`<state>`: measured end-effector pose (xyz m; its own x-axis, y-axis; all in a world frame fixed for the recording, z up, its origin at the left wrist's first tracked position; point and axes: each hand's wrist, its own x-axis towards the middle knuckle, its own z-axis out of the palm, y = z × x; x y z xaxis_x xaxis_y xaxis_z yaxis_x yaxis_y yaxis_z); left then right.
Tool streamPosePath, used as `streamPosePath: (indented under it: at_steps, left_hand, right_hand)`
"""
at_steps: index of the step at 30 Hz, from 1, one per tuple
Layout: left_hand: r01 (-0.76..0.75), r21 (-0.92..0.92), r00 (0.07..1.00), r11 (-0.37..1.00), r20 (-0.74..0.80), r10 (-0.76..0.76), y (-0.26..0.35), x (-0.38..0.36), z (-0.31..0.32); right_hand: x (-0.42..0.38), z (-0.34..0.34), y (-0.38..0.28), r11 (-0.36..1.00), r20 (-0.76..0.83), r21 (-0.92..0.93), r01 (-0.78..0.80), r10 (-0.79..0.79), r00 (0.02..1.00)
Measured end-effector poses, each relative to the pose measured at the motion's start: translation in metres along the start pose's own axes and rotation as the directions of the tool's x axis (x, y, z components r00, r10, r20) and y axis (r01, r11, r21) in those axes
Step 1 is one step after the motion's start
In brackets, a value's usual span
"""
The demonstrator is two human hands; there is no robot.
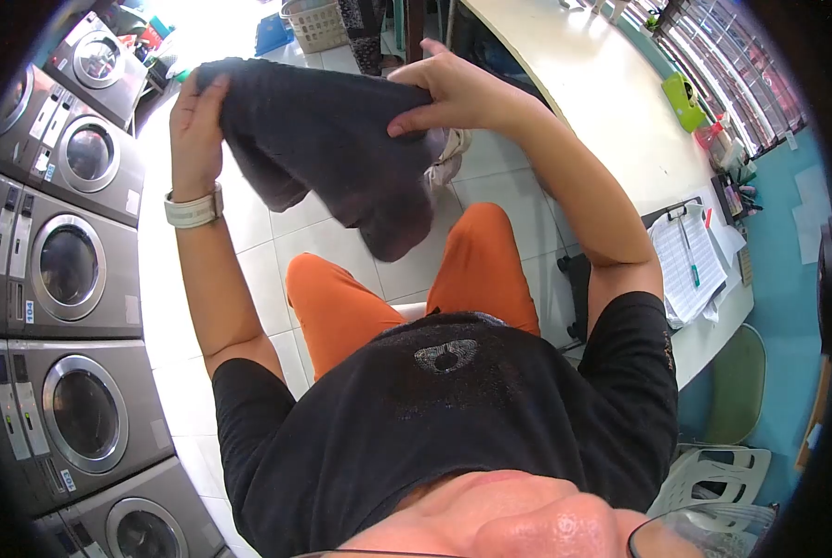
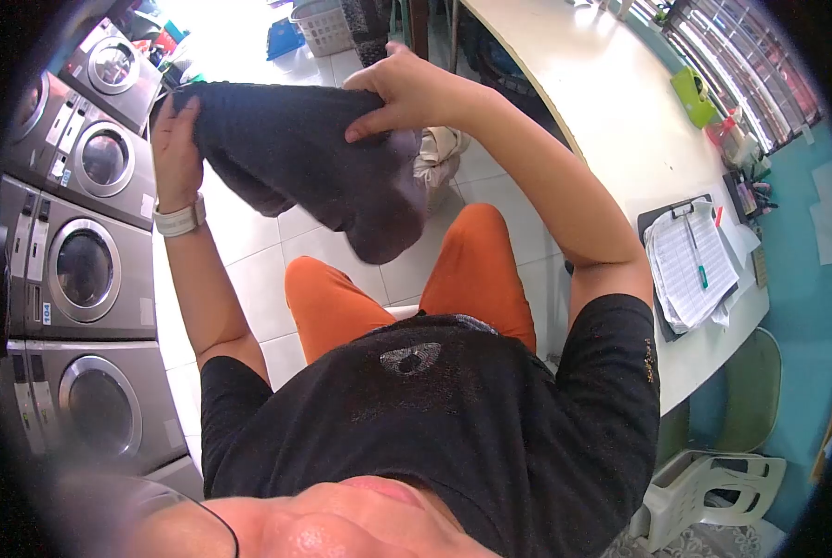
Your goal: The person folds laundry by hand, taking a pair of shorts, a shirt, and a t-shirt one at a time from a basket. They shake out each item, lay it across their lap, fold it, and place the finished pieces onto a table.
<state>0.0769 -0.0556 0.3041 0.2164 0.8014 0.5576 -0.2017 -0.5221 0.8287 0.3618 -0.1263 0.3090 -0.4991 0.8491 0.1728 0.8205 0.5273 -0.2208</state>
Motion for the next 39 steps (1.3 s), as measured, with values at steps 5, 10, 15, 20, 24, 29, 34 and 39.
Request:
streamPosePath:
  at_steps: [5,10,15,20,24,29,34,39]
  left_hand:
    - [0.047,0.059,0.997,0.997,-0.060,-0.044,0.002,0.018,-0.033]
    - [0.204,0.162,0.979,0.965,-0.030,-0.202,-0.020,0.030,-0.049]
    - [-0.040,0.291,0.998,0.956,0.058,0.024,-0.008,-0.003,0.007]
    - [-0.452,0.483,0.835,0.750,0.524,0.166,-0.021,-0.053,0.053]
    - [-0.332,0.580,0.920,0.744,0.372,0.121,-0.023,-0.084,0.088]
    - [-0.348,0.737,0.932,0.579,0.203,0.302,-0.092,-0.072,0.071]
    - [-0.011,0.579,0.970,0.816,0.205,-0.133,-0.110,-0.027,0.063]
    - [-0.203,0.565,0.876,0.800,0.469,-0.109,-0.131,0.005,0.036]
  right_hand:
    - [0.002,0.014,0.001,0.901,-0.198,0.387,0.193,-0.124,0.972]
    - [-0.008,0.012,-0.023,0.952,0.047,0.211,0.221,-0.236,0.971]
    - [0.011,0.047,0.012,0.934,-0.223,0.311,-0.177,0.253,0.942]
    - [0.018,0.044,0.013,0.425,0.028,0.851,-0.310,0.551,0.834]
    - [0.026,0.072,0.010,0.143,-0.116,0.989,0.021,0.698,0.707]
    - [-0.031,0.051,-0.041,0.969,-0.722,0.227,0.096,0.101,0.684]
    - [-0.122,-0.009,-0.036,0.932,-0.561,0.362,0.002,0.216,0.799]
    - [-0.100,0.032,0.042,0.854,-0.210,-0.382,-0.354,0.292,0.933]
